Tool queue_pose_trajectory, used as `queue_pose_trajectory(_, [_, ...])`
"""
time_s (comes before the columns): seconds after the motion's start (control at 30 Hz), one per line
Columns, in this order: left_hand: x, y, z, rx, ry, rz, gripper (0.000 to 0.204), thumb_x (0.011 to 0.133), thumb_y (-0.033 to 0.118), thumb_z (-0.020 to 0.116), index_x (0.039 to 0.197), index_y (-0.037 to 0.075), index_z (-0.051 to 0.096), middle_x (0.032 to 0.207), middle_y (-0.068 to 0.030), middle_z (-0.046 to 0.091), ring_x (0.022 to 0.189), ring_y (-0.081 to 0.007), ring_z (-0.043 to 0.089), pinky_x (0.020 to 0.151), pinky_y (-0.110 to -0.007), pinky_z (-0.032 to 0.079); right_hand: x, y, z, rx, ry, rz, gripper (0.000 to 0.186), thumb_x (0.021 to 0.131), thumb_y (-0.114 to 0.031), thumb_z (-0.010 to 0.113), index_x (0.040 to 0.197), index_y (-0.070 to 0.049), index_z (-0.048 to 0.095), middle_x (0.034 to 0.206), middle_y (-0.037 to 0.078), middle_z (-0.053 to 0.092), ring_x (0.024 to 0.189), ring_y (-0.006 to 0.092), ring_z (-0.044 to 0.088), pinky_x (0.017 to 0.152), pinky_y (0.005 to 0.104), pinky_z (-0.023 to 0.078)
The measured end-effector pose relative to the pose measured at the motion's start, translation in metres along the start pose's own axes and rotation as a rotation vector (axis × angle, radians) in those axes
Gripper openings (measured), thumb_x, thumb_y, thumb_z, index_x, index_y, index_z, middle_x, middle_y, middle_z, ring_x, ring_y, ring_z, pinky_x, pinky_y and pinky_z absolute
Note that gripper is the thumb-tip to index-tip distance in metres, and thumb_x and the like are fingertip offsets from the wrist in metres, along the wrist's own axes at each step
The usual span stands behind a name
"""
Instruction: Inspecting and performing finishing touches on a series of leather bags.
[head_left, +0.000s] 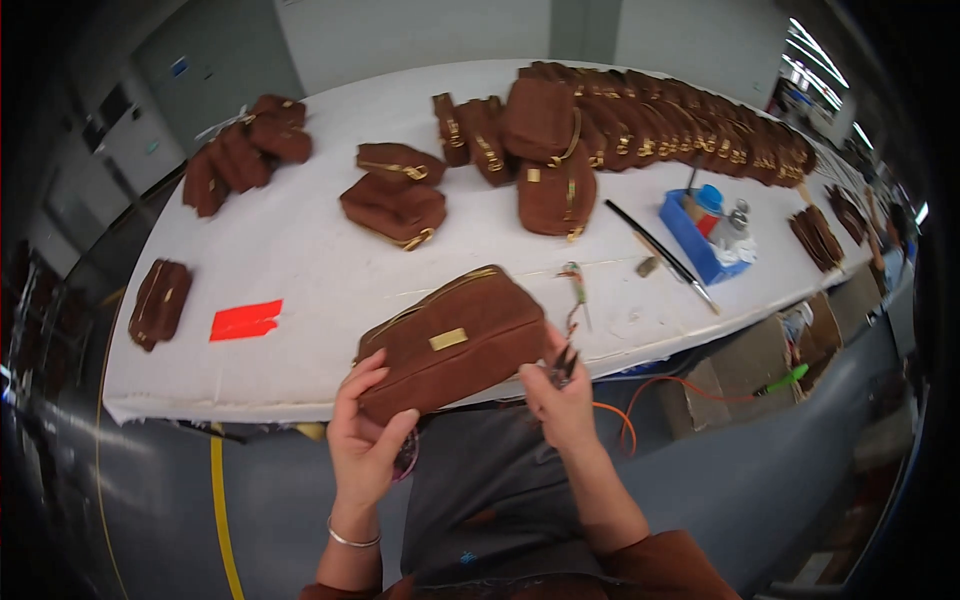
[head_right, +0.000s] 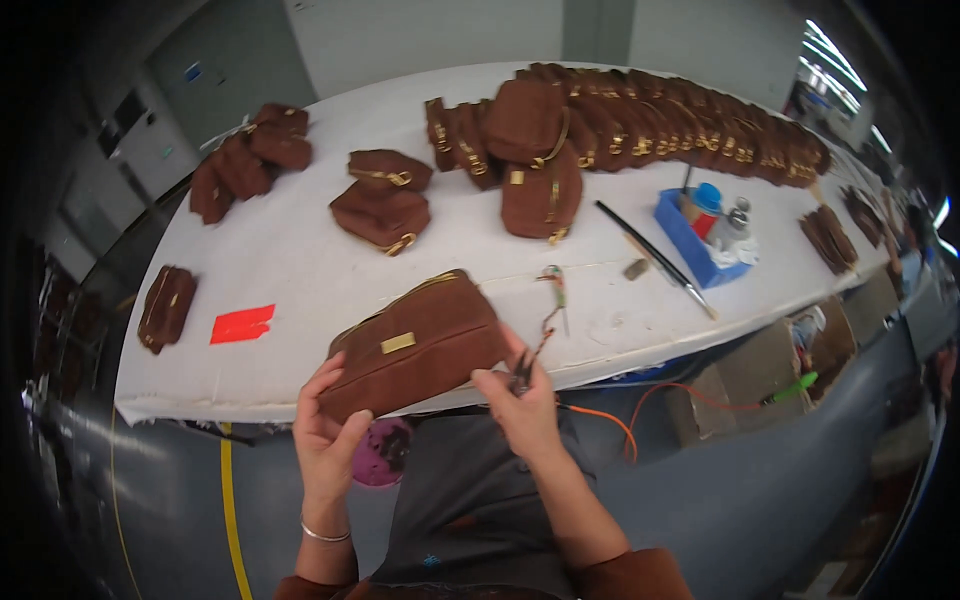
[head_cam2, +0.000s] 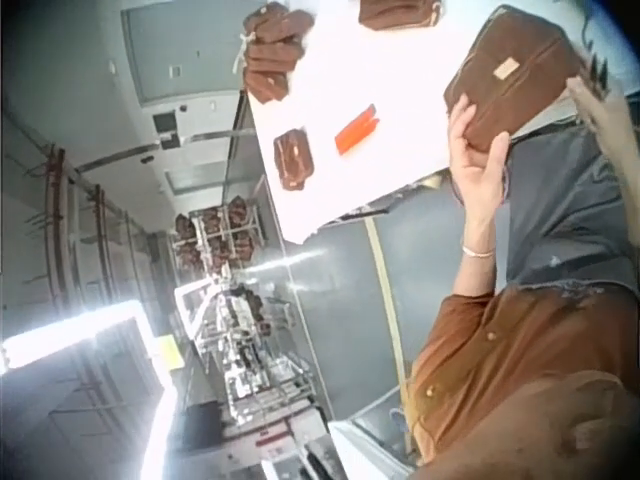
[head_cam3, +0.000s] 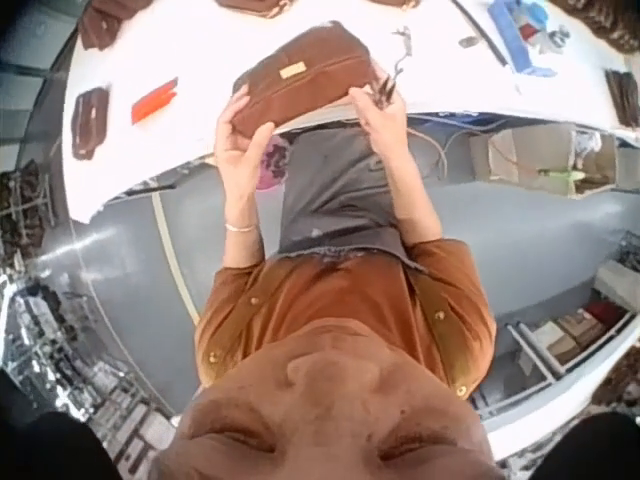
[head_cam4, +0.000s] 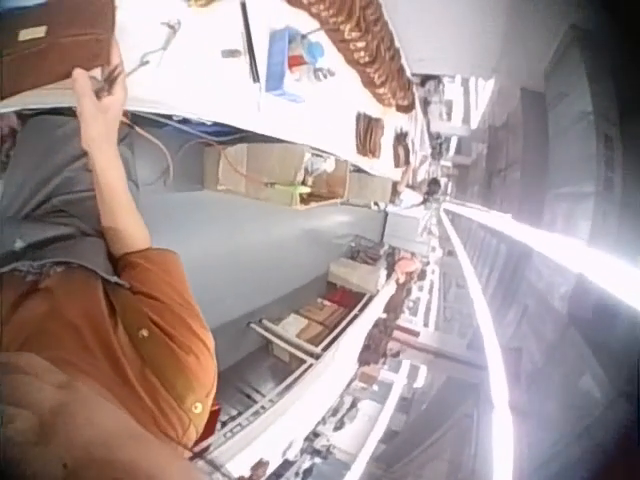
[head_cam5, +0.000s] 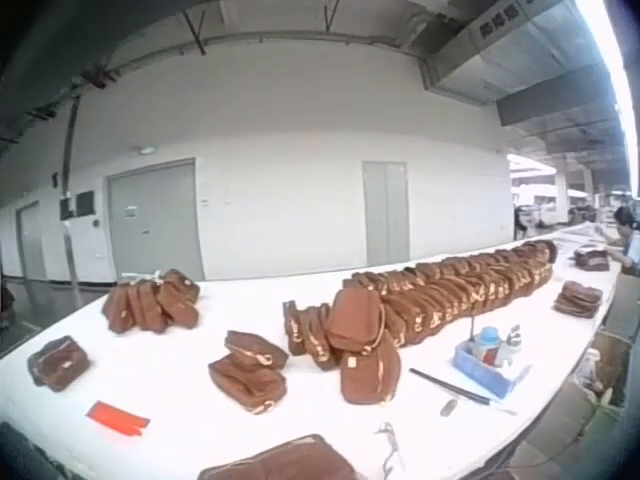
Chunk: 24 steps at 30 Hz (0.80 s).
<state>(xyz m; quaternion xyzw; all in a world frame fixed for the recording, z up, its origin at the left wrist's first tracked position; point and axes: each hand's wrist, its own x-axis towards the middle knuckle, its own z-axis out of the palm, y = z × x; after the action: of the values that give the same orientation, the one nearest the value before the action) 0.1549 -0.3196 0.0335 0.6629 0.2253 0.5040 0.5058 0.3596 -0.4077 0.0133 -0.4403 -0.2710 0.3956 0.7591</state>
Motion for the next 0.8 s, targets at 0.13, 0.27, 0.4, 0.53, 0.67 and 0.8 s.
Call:
queue_pose_trajectory(0.13, [-0.006,0.002,-0.004,-0.155,-0.012,-0.034,0.051,0.078,-0.006,0.071,0.124,0.003,0.052,0.141,-0.0155,0.042,0.133,-0.0232,0.039,0.108,-0.036,0.033,0.002,0.009,0.000,0.034,-0.028,-0.022,0.068,0.085,-0.003,0.066,0.144,0.001,0.032,0.133,0.010,0.053,0.054,-0.0018,0.040,0.043,0.0148,0.028])
queue_pose_trajectory(0.27, [-0.008,-0.001,-0.013,-0.102,-0.032,-0.032,0.051,0.079,-0.005,0.071,0.125,0.003,0.052,0.143,-0.0146,0.039,0.133,-0.0221,0.038,0.108,-0.036,0.034,-0.001,0.011,0.002,0.012,-0.012,-0.026,0.063,0.086,-0.005,0.066,0.141,0.003,0.038,0.131,0.010,0.055,0.057,-0.0020,0.042,0.044,0.0141,0.028])
queue_pose_trajectory(0.4, [-0.005,0.016,-0.011,-0.198,-0.063,-0.094,0.064,0.077,-0.008,0.071,0.134,0.003,0.045,0.144,-0.0142,0.038,0.132,-0.0218,0.039,0.102,-0.035,0.043,-0.001,0.005,0.006,-0.156,0.009,-0.127,0.048,0.092,-0.008,0.062,0.134,0.007,0.046,0.127,0.013,0.058,0.067,0.0005,0.049,0.051,0.0171,0.037])
queue_pose_trajectory(0.53, [0.000,0.015,-0.014,-0.187,-0.014,-0.234,0.071,0.077,-0.010,0.069,0.139,0.004,0.038,0.142,-0.0146,0.040,0.116,-0.0229,0.056,0.086,-0.030,0.056,0.010,0.009,0.005,-0.297,0.035,-0.174,0.043,0.093,-0.010,0.062,0.131,0.007,0.051,0.111,0.008,0.064,0.065,0.0002,0.047,0.053,0.0184,0.036])
queue_pose_trajectory(0.67, [0.012,0.026,-0.027,0.117,0.025,-0.399,0.066,0.079,-0.006,0.070,0.137,0.004,0.040,0.123,-0.0141,0.059,0.081,-0.0166,0.068,0.066,-0.024,0.057,0.025,0.005,0.003,-0.559,-0.020,-0.124,0.046,0.089,-0.013,0.067,0.131,0.002,0.054,0.089,-0.002,0.059,0.060,-0.0003,0.038,0.054,0.0174,0.032])
queue_pose_trajectory(0.8, [0.033,0.006,-0.041,0.484,0.039,-0.185,0.055,0.079,0.007,0.076,0.127,0.003,0.051,0.084,-0.0080,0.069,0.055,-0.0095,0.061,0.052,-0.024,0.049,0.056,0.016,0.006,-0.549,-0.132,-0.201,0.055,0.085,-0.014,0.070,0.135,-0.001,0.051,0.096,-0.003,0.062,0.057,0.0002,0.032,0.054,0.0168,0.031])
